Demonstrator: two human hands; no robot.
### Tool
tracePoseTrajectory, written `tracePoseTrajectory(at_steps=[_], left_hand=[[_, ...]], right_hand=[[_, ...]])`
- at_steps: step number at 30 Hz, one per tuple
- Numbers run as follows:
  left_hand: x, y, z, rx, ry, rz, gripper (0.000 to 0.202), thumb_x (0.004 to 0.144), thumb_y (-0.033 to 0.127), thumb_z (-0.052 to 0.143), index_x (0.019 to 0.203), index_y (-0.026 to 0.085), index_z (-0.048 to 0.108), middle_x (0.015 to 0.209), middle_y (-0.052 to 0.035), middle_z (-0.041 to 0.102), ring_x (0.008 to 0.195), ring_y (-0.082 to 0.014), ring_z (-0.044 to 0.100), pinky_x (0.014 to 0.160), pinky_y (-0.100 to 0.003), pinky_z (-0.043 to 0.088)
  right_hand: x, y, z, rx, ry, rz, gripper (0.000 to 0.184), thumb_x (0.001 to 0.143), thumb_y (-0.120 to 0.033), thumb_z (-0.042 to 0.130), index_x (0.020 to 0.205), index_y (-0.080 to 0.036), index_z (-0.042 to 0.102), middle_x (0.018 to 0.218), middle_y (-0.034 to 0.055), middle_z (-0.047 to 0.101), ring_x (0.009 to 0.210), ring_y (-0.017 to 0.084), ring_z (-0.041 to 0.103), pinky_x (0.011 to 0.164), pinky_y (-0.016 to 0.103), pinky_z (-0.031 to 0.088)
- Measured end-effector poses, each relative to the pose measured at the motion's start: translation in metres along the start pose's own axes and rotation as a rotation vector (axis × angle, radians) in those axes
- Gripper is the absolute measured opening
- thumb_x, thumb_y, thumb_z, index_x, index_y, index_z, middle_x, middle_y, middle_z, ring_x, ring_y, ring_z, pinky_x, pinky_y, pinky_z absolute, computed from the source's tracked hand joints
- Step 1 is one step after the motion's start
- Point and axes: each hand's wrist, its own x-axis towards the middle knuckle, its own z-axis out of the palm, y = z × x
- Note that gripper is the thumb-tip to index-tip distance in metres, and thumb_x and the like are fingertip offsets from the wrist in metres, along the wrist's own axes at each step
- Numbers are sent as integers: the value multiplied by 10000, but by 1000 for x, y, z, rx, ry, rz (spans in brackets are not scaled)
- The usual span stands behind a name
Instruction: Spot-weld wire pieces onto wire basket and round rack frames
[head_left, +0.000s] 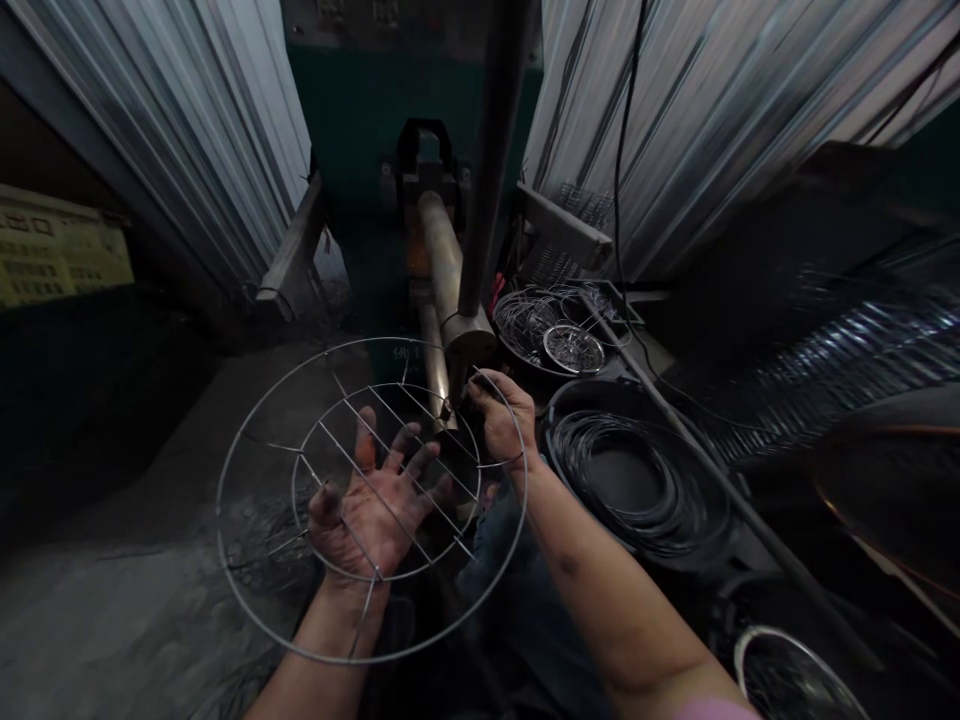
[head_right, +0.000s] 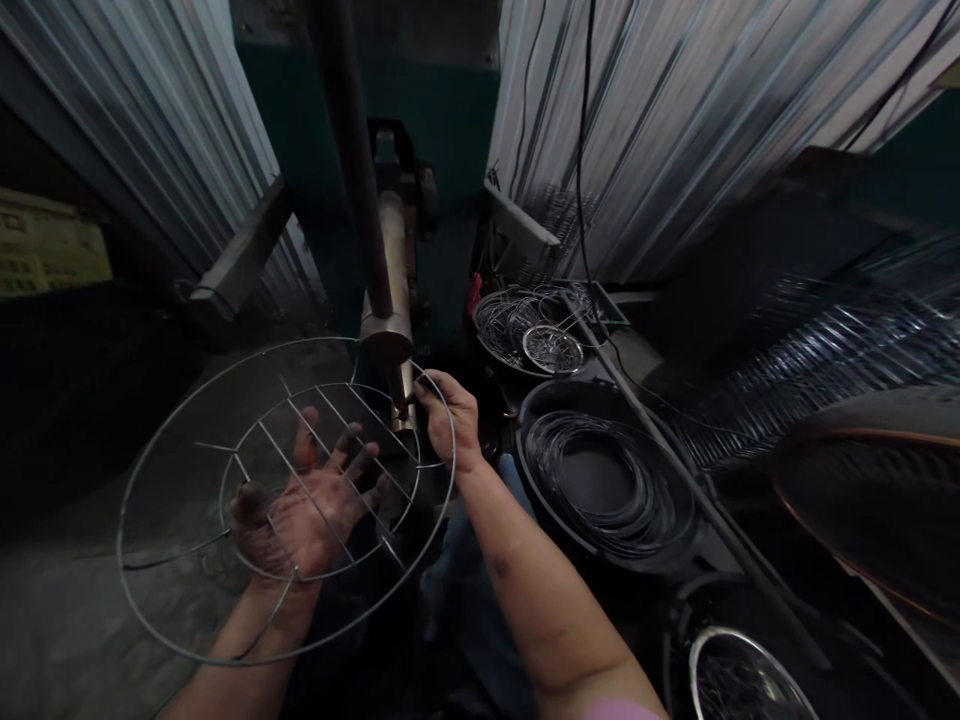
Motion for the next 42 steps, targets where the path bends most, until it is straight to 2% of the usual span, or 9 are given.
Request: tracePoseTrajectory(at_steps=[14, 17, 22, 26, 28, 30, 33, 38, 42], left_hand=[[-2, -2, 2, -3, 41, 5, 701, 698, 579, 600, 1357, 412, 427, 1325, -92, 516, 1191, -352, 495, 835, -493, 468], [0, 1, 1, -10, 21, -13, 759, 685, 614, 604, 1377, 376, 405, 1343, -107, 505, 1240, -364, 455, 881, -514, 449], [9, 9, -7, 6, -52, -65, 939, 612, 632, 664, 1411, 236, 371, 1414, -136, 448, 1373, -360, 277, 1012, -499, 384], [6, 5, -9, 151, -103, -20, 996, 526, 488, 774, 1414, 259, 387, 1450, -94, 408, 1388, -377, 233, 993, -461, 429], [-1, 0, -8, 237, -109, 41, 1029, 471, 367, 831, 1406, 292, 407, 1451, -78, 403, 1364, -388, 283, 980, -436, 447], [-8, -5, -6, 315, -98, 96, 1112, 416, 253, 872, 1416, 327, 390, 1433, -73, 413, 1328, -389, 348, 969, -413, 459], [-17, -14, -3, 385, -42, 198, 1249, 337, 177, 910, 1433, 375, 344, 1409, -73, 414, 1261, -375, 439, 930, -384, 483], [-17, -26, -6, 466, 21, 355, 1242, 326, 219, 934, 1394, 465, 350, 1373, -41, 388, 1172, -336, 520, 911, -423, 508], [-11, -35, -9, 485, 32, 440, 1229, 344, 268, 932, 1384, 502, 320, 1382, -30, 341, 1119, -306, 555, 871, -446, 536]], right_hand=[[5, -4, 9, 28, 47, 39, 208, 613, -378, 716, 725, -210, 666, 678, -23, 605, 651, 132, 537, 619, 259, 456], [1, -3, -8, 73, 7, 109, 254, 603, -351, 750, 809, -215, 693, 710, -21, 636, 631, 131, 552, 578, 257, 452], [-35, -10, -55, 172, -238, 313, 365, 488, -204, 826, 840, -210, 728, 818, 28, 711, 685, 165, 619, 602, 278, 487], [-58, -11, -55, 179, -22, 283, 197, 560, -275, 809, 715, -195, 716, 662, 6, 676, 438, 96, 493, 436, 243, 391], [-56, -9, -44, 129, 110, 196, 195, 575, -295, 808, 716, -199, 713, 583, -25, 621, 421, 84, 450, 420, 231, 356], [-46, -8, -33, 51, 154, 120, 188, 602, -308, 797, 738, -204, 720, 542, -45, 569, 435, 80, 429, 428, 223, 338], [-25, -8, -21, -30, 46, 81, 151, 661, -341, 754, 723, -208, 720, 551, -44, 553, 479, 88, 443, 465, 226, 346], [8, -7, -7, -11, -224, 54, 211, 655, -409, 732, 669, -199, 711, 637, -16, 618, 620, 137, 542, 583, 253, 417], [24, -5, -3, -70, -314, 53, 229, 652, -408, 725, 648, -182, 691, 605, -16, 601, 589, 131, 524, 529, 240, 382]])
